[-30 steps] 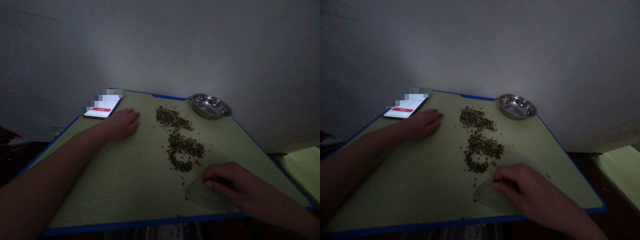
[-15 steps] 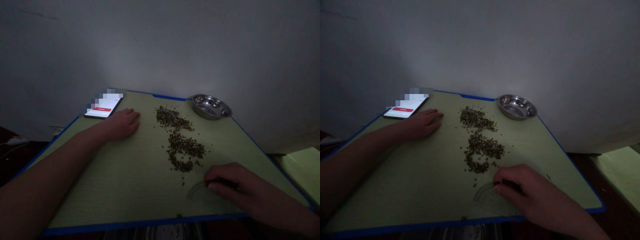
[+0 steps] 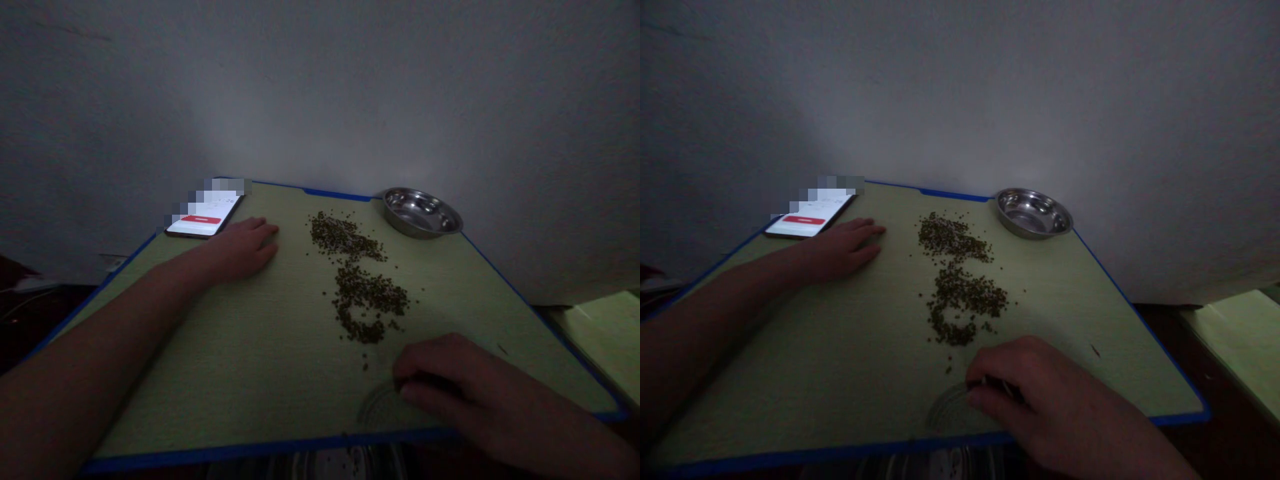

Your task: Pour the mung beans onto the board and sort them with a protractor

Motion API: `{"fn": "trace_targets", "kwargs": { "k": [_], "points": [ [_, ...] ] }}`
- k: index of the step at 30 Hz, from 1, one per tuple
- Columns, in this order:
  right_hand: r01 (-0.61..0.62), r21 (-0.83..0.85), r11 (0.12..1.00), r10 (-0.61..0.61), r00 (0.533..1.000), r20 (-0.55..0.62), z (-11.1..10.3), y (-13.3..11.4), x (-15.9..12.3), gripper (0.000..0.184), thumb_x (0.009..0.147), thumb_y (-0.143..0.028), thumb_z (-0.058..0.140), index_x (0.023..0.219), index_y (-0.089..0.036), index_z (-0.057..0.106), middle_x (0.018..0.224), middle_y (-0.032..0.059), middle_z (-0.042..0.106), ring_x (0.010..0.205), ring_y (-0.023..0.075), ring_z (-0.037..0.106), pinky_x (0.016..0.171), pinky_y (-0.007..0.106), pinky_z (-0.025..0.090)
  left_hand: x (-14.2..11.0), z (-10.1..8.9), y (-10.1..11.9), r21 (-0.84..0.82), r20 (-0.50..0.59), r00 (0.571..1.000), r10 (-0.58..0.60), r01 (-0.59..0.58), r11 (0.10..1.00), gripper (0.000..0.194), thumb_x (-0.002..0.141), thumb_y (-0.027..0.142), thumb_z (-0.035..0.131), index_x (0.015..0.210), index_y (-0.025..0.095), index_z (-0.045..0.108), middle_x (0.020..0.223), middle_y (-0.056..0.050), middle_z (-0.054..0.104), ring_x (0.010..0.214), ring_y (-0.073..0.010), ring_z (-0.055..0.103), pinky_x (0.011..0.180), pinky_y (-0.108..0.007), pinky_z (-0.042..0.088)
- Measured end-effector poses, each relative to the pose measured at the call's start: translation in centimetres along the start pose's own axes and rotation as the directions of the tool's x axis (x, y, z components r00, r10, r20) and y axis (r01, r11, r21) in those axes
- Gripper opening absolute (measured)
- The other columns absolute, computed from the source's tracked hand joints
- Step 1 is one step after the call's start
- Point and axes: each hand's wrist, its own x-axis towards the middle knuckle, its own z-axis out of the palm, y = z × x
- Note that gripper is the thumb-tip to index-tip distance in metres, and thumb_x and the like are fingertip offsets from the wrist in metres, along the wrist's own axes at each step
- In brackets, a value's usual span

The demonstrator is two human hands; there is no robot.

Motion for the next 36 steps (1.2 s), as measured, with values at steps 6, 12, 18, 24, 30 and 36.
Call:
{"fn": "trace_targets", "kwargs": {
  "k": [6, 12, 18, 24, 30, 36],
  "points": [
    [-0.057, -0.047, 0.997, 0.048, 0.983, -0.174, -0.6, 1.4, -1.0, 0.033, 0.095, -0.047, 0.045, 0.087, -0.026, 0.070, 0.090, 0.0047, 0.074, 0.083, 0.0220, 0.067, 0.068, 0.031, 0.053, 0.0, 0.0, 0.0, 0.004, 0.004, 1.000, -0.006, 0.006, 1.000, 0.060, 0.089, 0.043, 0.025, 0.136, 0.012, 0.046, 0.132, -0.014, 0.054, 0.126, -0.0284, 0.047, 0.106, -0.042, 0.036],
    [-0.029, -0.003, 1.000, 0.029, 0.999, -0.024, 0.6, -0.2, 0.4, 0.025, 0.096, -0.037, 0.046, 0.094, -0.026, 0.069, 0.089, 0.0017, 0.073, 0.082, 0.0198, 0.066, 0.071, 0.033, 0.050, 0.0, 0.2, -0.2, 0.007, -0.012, 1.000, 0.009, -0.009, 1.000, 0.062, 0.088, 0.044, 0.025, 0.138, 0.011, 0.045, 0.134, -0.015, 0.052, 0.126, -0.0279, 0.047, 0.107, -0.041, 0.036],
    [0.061, 0.006, 0.998, -0.061, 0.998, 0.021, 0.9, -0.8, 1.4, 0.021, 0.094, -0.035, 0.051, 0.095, -0.026, 0.070, 0.092, 0.0025, 0.073, 0.085, 0.0194, 0.066, 0.072, 0.032, 0.049, 0.0, 0.2, -0.3, 0.019, -0.011, 1.000, 0.018, -0.018, 1.000, 0.061, 0.088, 0.042, 0.026, 0.137, 0.012, 0.046, 0.133, -0.015, 0.053, 0.125, -0.0272, 0.048, 0.106, -0.040, 0.036],
    [0.085, 0.022, 0.996, -0.086, 0.996, 0.032, 0.4, -0.3, 0.9, 0.021, 0.093, -0.037, 0.053, 0.091, -0.027, 0.071, 0.092, 0.0016, 0.074, 0.084, 0.0189, 0.067, 0.072, 0.030, 0.051, 0.1, 0.2, -0.2, 0.003, -0.017, 1.000, 0.020, -0.020, 1.000, 0.060, 0.088, 0.043, 0.026, 0.135, 0.012, 0.048, 0.131, -0.015, 0.055, 0.124, -0.0286, 0.049, 0.105, -0.041, 0.037],
    [-0.051, -0.010, 0.999, 0.048, 0.984, -0.173, -0.4, 1.9, -0.7, 0.029, 0.093, -0.046, 0.050, 0.089, -0.027, 0.071, 0.091, 0.0036, 0.073, 0.085, 0.0218, 0.067, 0.072, 0.031, 0.054, 0.0, 0.1, -0.2, -0.009, -0.005, 1.000, 0.018, -0.018, 1.000, 0.062, 0.088, 0.044, 0.026, 0.137, 0.011, 0.046, 0.134, -0.016, 0.053, 0.126, -0.0296, 0.047, 0.106, -0.042, 0.036],
    [-0.092, -0.001, 0.996, 0.092, 0.991, -0.093, -0.3, 2.8, 0.1, 0.028, 0.096, -0.039, 0.047, 0.086, -0.023, 0.069, 0.081, 0.0021, 0.072, 0.074, 0.0184, 0.065, 0.068, 0.031, 0.050, 0.0, 0.2, -0.3, -0.001, -0.009, 1.000, -0.001, 0.001, 1.000, 0.061, 0.088, 0.044, 0.026, 0.139, 0.014, 0.044, 0.136, -0.014, 0.052, 0.127, -0.0279, 0.047, 0.106, -0.041, 0.036]
  ]
}}
